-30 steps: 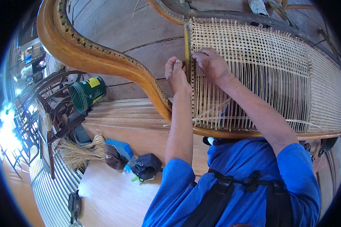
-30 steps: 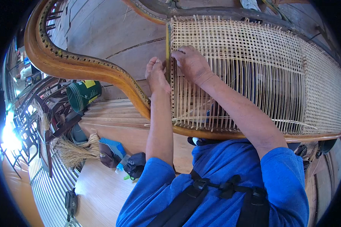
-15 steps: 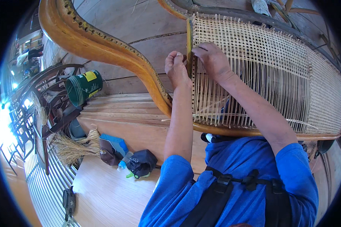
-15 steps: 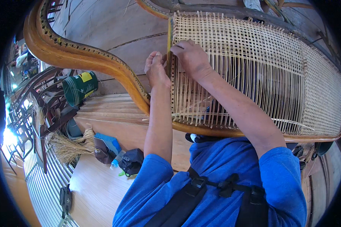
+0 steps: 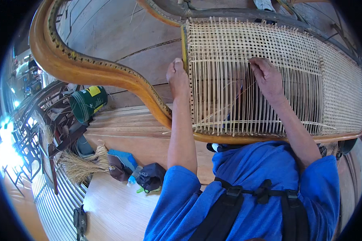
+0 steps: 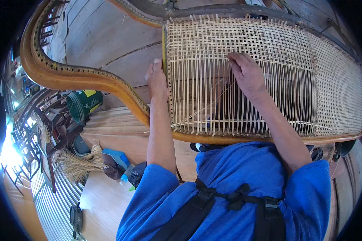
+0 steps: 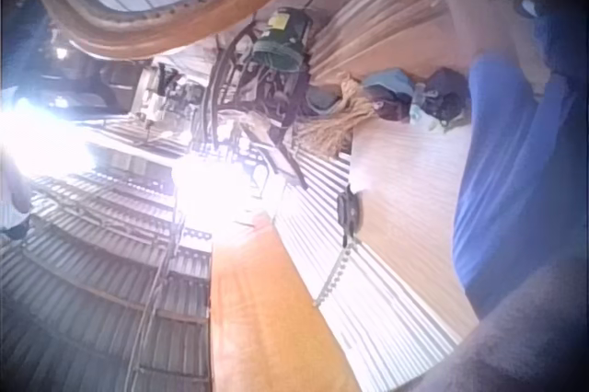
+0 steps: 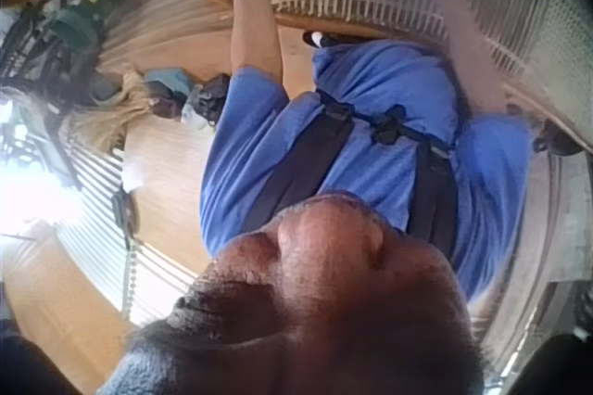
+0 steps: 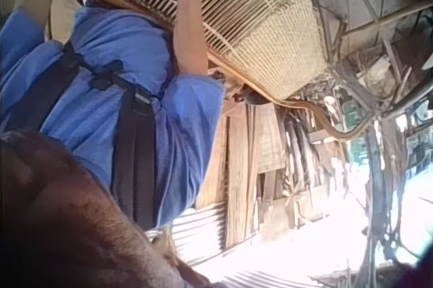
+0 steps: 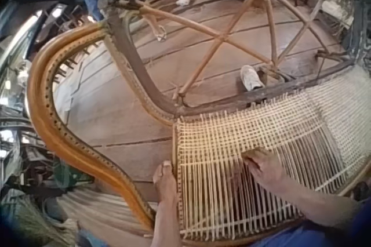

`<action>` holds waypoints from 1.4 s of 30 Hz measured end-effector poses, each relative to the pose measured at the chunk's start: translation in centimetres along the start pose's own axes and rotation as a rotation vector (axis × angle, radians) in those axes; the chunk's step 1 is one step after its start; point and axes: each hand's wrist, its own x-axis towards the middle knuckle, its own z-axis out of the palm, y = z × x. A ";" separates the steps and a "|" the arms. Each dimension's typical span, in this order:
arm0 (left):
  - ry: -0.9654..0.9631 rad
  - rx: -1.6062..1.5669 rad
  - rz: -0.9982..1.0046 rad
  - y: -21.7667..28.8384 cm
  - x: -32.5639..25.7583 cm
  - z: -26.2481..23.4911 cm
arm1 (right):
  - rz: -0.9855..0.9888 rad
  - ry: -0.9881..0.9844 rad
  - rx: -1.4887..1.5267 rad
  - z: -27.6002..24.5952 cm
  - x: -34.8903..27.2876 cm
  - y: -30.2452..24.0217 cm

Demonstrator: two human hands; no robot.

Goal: Repairing a rattan sofa by weaving new rattan strips into the seat frame and securing them with tools.

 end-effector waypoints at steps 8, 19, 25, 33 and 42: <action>-0.076 0.545 0.049 4.8 -2.9 1.3 | -0.003 0.065 0.091 -0.9 -1.5 0.7; -0.130 -0.184 -0.144 1.9 -1.1 0.4 | -0.231 -0.200 -0.161 11.1 5.7 -5.0; -0.144 -0.236 -0.099 3.3 -2.3 0.1 | 0.166 -0.634 -0.241 10.1 8.5 -8.5; -0.308 0.042 -0.030 0.5 0.1 -0.9 | 0.167 -0.339 0.037 -2.3 2.6 -3.2; -0.271 0.222 -0.002 0.5 1.4 -0.7 | 0.956 0.663 -0.041 -30.8 -29.9 11.1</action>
